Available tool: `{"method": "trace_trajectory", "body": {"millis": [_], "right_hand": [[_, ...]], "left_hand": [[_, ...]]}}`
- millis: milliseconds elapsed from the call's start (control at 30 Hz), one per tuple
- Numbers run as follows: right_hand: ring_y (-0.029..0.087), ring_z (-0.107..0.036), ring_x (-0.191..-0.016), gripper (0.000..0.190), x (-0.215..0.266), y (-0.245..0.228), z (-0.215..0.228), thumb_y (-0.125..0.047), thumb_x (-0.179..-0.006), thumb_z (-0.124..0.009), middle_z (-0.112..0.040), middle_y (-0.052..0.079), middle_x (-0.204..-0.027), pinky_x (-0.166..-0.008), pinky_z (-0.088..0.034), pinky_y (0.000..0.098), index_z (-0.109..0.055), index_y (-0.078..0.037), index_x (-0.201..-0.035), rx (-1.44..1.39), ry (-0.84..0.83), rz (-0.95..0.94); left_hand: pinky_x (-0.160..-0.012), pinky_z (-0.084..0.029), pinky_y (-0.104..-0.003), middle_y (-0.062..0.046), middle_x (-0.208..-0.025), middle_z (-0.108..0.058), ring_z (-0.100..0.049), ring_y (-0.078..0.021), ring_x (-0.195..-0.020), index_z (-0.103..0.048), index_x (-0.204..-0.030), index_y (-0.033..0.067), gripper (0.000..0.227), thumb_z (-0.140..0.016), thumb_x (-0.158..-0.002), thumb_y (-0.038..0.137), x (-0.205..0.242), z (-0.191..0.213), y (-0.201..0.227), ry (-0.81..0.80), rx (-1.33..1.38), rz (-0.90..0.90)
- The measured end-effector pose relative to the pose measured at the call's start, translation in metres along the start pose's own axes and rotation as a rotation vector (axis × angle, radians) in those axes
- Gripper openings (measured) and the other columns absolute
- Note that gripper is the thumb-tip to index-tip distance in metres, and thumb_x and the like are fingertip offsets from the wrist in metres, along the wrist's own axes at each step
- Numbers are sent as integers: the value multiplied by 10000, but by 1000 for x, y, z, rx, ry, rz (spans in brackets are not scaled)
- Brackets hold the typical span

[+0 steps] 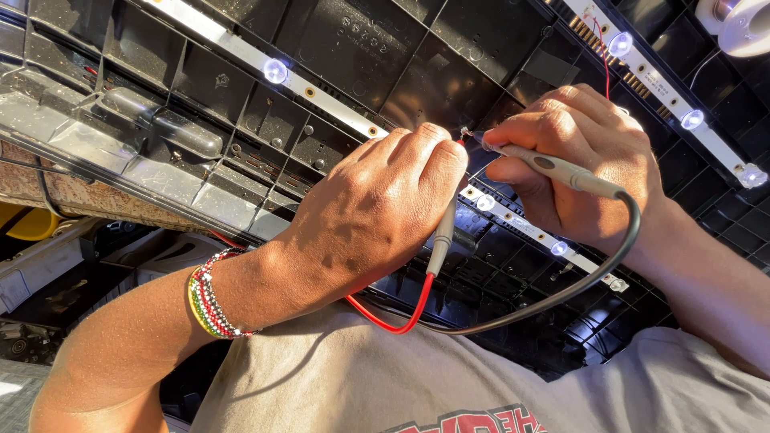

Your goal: The person uses a multimeter to test the continuity and voltage of LED strips attached to a black plastic crate. They touch the probes to various points along the strips and wires, checking for electrical connections while a power supply unit is visible nearby.

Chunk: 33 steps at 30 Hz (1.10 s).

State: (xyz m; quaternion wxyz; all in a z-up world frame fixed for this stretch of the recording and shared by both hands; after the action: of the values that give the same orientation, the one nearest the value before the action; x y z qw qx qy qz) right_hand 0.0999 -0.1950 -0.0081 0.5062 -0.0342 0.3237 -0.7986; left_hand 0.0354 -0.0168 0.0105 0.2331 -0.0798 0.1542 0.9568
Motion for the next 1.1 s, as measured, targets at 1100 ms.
{"method": "trace_trajectory", "body": {"millis": [1100], "right_hand": [[589, -577, -1231, 396, 166, -1, 78, -107, -1289, -381, -519, 434, -1254, -1174, -481, 636, -425, 284, -1337, 204, 428, -499]], "left_hand": [[-1018, -550, -390, -176, -1134, -732, -729, -310, -1065, -648, -1093, -39, 178, -547, -1035, 96, 0, 41, -9, -18, 752, 128]]}}
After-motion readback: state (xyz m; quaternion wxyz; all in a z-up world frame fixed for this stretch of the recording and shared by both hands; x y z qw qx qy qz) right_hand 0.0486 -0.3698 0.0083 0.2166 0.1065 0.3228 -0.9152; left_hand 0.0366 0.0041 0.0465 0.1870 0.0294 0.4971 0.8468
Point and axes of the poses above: each hand's wrist, its own x-axis away from the middle knuckle, its own z-axis out of the back of the hand, y = z × x, the point moved 4 cm from there along -x, towards the middle knuckle
